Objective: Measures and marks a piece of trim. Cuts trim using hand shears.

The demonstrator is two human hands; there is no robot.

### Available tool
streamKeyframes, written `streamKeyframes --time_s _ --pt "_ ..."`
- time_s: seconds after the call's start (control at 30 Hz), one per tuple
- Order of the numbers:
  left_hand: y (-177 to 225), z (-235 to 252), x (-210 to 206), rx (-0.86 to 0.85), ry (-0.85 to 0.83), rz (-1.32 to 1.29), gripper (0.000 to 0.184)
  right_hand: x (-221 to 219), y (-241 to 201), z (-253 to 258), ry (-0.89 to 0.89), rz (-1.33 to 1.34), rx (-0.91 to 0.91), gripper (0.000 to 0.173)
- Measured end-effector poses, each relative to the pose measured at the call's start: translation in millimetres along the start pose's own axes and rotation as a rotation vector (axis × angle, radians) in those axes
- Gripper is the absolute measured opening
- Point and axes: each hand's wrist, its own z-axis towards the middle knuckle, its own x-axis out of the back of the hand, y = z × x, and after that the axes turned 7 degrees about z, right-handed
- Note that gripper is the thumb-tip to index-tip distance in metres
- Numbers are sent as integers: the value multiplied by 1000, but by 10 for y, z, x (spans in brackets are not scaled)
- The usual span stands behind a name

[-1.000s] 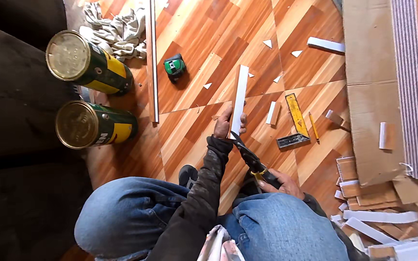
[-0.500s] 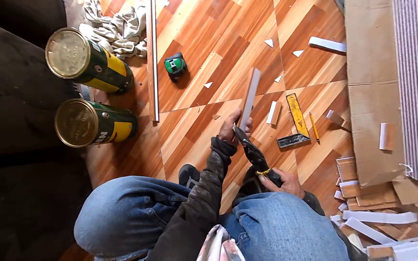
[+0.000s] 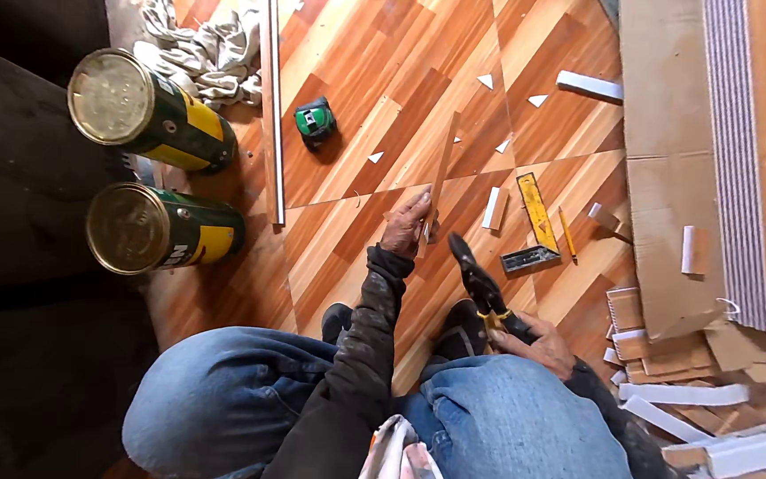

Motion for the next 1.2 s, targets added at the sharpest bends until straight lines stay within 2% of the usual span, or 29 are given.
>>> streamKeyframes --time_s 0.07,0.17,0.3,0.43,0.5,0.57,0.6,0.7,0.8,0.93,1.07,1.2 --pt "-11 -18 -60 -18 7 -4 39 -195 -74 138 123 92 69 22" --pt "-143 -20 -185 -76 10 -2 40 -472 -231 497 358 -1 152 33" --pt "-339 -49 -290 -153 61 83 40 -681 -272 906 530 -80 222 47" --pt "-380 -164 -362 -137 130 196 43 -751 -237 1012 575 -77 231 34" --pt "-437 -90 -333 -145 199 78 39 -733 -153 982 543 -53 286 29" --pt "-396 -29 -244 -82 233 -55 32 -698 -58 881 495 -51 324 27" --pt "-348 -18 -190 -33 219 -104 31 -662 -3 809 477 -68 322 27" --pt "-246 -5 -11 45 60 -218 44 -446 118 565 411 -248 179 36" --pt "-159 -7 48 60 -56 -225 46 -113 130 325 169 -333 71 32" --pt "-154 20 75 48 -187 -202 47 218 -14 57 -138 -264 -38 28" --pt "-164 21 29 91 -229 -129 42 330 -253 18 -261 -370 -90 33" --pt "-159 -3 -33 119 -291 -82 39 381 -299 69 -303 -421 -87 34"
